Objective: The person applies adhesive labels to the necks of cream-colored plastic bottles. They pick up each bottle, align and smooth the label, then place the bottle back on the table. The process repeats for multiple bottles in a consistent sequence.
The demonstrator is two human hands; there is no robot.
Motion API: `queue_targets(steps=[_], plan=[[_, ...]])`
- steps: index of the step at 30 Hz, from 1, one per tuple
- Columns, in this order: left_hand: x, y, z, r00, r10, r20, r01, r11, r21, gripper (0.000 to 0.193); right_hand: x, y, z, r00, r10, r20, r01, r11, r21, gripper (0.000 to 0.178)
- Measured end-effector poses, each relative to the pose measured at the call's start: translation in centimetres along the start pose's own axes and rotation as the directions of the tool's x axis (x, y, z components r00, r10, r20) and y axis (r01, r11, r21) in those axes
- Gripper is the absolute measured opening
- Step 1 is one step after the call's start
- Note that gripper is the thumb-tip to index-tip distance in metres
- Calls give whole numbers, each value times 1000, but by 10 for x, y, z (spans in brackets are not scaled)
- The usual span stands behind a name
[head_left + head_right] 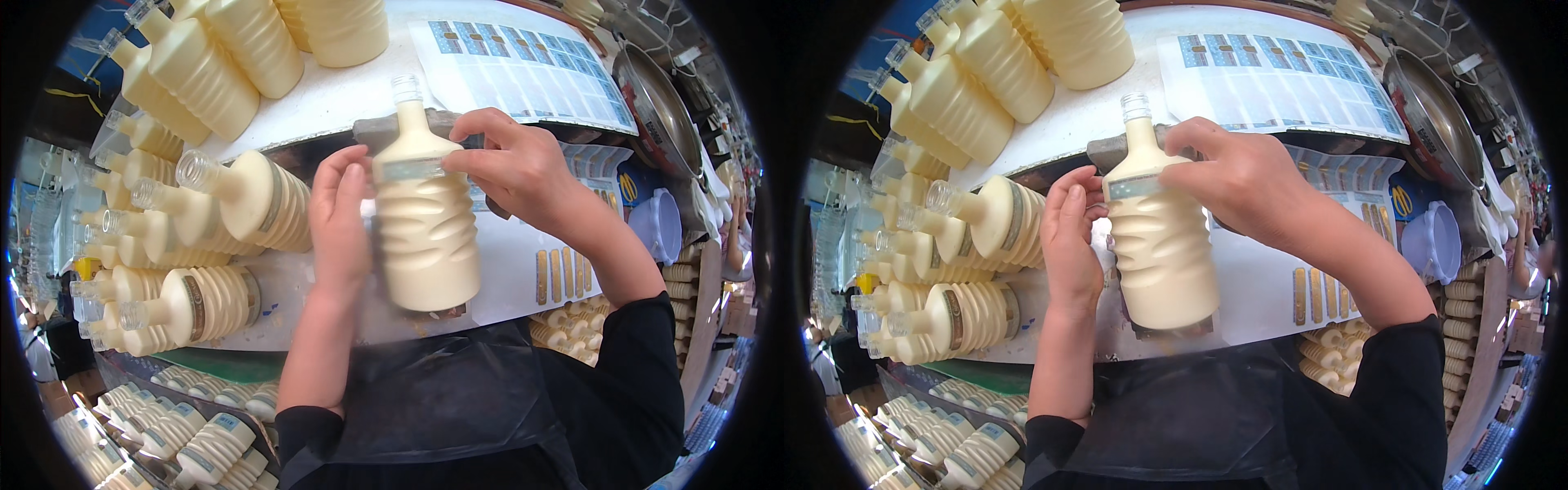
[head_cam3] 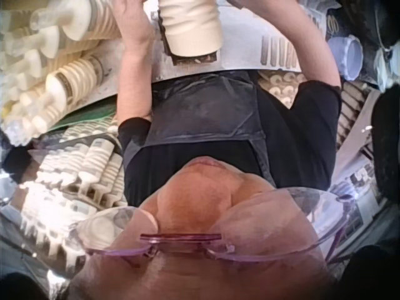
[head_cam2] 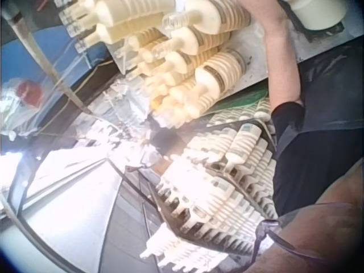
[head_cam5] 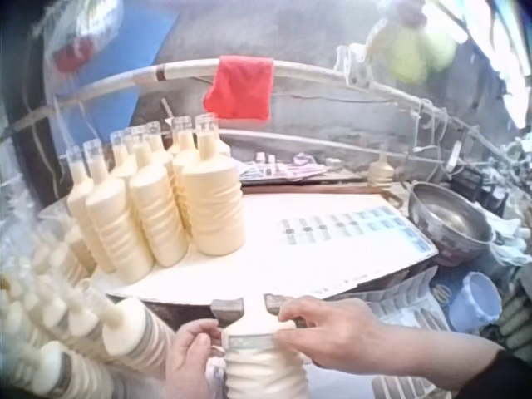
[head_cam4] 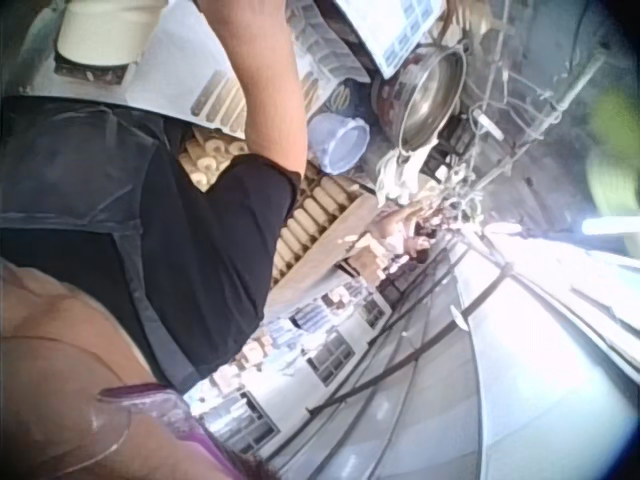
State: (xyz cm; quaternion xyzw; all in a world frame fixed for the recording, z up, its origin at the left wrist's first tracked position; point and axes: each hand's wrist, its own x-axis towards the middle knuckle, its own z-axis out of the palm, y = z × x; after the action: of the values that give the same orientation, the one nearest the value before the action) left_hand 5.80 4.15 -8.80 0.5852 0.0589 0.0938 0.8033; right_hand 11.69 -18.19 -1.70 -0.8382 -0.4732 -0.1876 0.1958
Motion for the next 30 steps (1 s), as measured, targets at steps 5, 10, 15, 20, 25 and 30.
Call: queue_targets(steps=[5, 10, 15, 20, 25, 30], plan=[[5, -5, 14, 988, -154, -24, 155, 987, 37, 33, 0, 2, 3, 1000, -2, -19, 2, 1000, 1, 22], [3, -8, 17, 984, -177, 0, 175, 971, -162, 33, -3, 7, 9, 998, -19, -58, 19, 1000, 14, 21], [3, -8, 20, 984, -175, -33, 169, 975, -143, 30, -13, 18, 12, 989, -120, -84, 116, 992, -53, 38], [2, -9, 19, 982, -185, -35, 179, 975, -129, 27, -45, 39, 12, 992, -96, -84, 81, 982, -168, 35], [2, -11, 13, 979, -204, -15, 196, 958, -210, 23, -47, 11, 20, 860, 507, 47, -476, 768, 429, 17], [1, -12, 15, 977, -214, -3, 206, 944, -258, 23, -22, -8, 43, 559, 741, 372, -649, 112, 752, 30]])
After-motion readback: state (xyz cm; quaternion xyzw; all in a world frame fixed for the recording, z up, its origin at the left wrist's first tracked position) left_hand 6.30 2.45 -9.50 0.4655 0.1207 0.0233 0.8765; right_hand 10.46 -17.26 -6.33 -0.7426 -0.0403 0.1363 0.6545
